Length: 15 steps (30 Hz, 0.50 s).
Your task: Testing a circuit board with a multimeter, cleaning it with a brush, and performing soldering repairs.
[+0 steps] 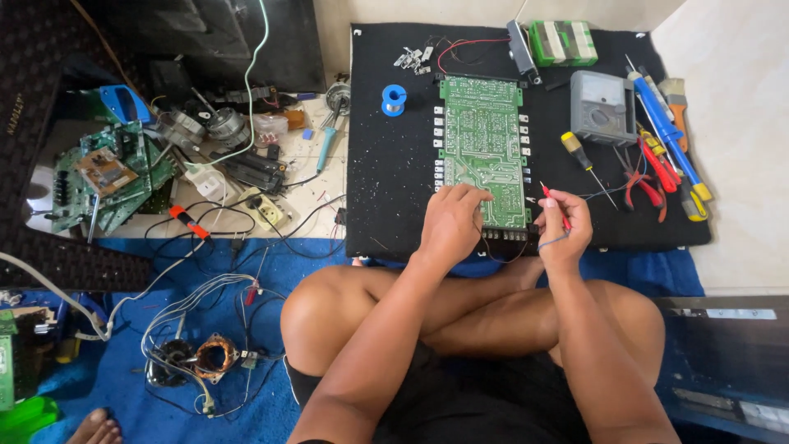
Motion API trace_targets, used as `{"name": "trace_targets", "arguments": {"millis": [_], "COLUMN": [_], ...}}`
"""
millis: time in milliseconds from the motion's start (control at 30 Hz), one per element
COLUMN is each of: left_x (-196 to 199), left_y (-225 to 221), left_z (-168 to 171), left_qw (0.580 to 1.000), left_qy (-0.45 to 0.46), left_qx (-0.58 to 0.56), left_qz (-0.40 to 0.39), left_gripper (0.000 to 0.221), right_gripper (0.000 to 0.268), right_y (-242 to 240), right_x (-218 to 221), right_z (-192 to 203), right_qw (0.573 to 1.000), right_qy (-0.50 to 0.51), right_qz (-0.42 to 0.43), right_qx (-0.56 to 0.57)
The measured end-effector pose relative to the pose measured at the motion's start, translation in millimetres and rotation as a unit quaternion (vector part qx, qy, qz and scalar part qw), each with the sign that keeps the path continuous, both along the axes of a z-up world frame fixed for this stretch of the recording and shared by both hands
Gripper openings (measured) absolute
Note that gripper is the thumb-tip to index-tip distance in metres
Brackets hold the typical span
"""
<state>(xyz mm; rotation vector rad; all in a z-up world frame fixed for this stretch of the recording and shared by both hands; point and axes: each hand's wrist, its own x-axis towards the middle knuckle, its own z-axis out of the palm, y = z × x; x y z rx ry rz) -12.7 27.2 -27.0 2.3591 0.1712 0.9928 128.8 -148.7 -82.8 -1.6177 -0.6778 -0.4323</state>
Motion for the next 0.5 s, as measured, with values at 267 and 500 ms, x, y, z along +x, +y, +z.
{"name": "trace_targets", "arguments": {"millis": [267, 500], "left_x": [-4.5, 1.5], "left_y": [2.2, 1.5], "left_z": [9.1, 2.1], "left_qw": [0.999, 0.999], "left_qy": [-0.033, -0.053], "left_qx": [0.003, -0.008], "left_qz": [-0.01, -0.004], "left_gripper": [0.024, 0.024], "right_gripper": [0.009, 0.013], "right_y": [-0.1, -3.3], "right_x": [-1.2, 8.7], "right_z": [2.0, -11.1], "right_qw": [1.0, 1.0], "right_qy": [0.0, 0.016], "right_qz": [-0.01, -0.007], "right_qx": [-0.012, 0.002]}}
